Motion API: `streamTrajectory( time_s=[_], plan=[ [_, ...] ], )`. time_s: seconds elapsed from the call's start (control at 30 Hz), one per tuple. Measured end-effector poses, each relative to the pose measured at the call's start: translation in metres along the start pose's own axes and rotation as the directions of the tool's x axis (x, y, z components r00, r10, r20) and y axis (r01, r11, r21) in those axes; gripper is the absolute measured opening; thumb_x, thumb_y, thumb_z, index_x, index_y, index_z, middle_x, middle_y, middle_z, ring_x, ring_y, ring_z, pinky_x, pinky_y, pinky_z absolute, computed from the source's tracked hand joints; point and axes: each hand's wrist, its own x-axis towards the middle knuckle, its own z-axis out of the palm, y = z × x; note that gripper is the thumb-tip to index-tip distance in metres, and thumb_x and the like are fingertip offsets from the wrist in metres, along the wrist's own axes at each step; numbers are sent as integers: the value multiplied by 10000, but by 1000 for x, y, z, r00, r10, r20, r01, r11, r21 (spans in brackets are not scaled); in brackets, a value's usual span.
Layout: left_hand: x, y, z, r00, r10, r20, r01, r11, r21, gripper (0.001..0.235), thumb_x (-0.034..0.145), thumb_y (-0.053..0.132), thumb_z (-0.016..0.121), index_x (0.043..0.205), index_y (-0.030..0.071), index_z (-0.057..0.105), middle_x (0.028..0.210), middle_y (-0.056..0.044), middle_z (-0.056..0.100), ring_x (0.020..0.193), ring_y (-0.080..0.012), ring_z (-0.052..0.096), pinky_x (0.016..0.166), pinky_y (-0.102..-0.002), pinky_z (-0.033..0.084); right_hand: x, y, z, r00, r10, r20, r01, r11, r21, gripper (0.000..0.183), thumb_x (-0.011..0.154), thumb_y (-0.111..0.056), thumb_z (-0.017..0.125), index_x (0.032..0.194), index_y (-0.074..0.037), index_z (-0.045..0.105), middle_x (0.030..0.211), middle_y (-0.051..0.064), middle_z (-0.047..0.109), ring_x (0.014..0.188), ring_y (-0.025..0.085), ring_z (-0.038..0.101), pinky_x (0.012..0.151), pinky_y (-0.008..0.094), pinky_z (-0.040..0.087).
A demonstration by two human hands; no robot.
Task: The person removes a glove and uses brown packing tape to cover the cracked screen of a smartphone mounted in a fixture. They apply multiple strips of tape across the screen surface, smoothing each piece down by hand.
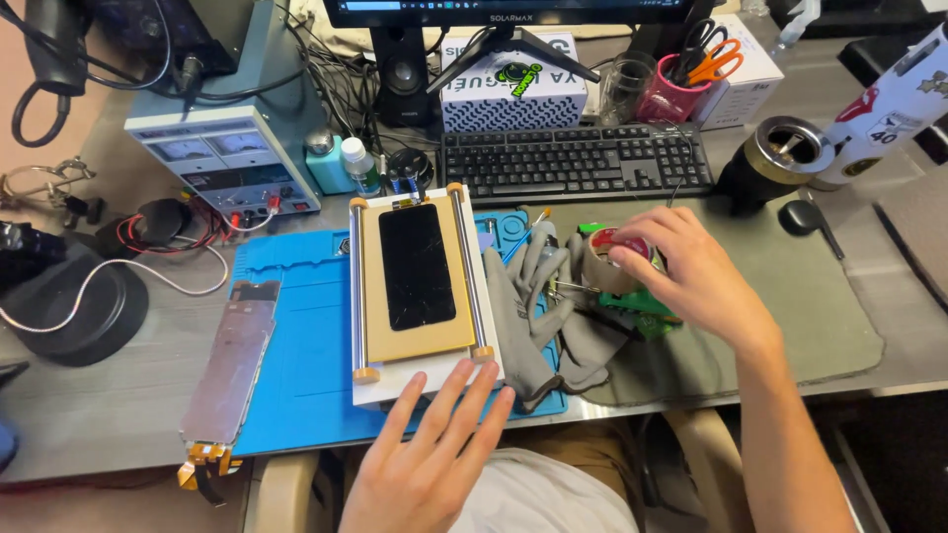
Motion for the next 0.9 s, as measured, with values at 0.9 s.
streamTrajectory(
  time_s=[0.9],
  plan=[
    [54,-37,-6,885,-457,-86,245,616,-749,836,946,421,903,1568,15,520,1545,-204,672,1434,-361,699,1194,-467,571,-38,-117,27,955,-287,-71,271,757,595,125,1106,-101,637,1208,-61,697,1341,130,719,1534,452,642,1300,574,533]
  ],
)
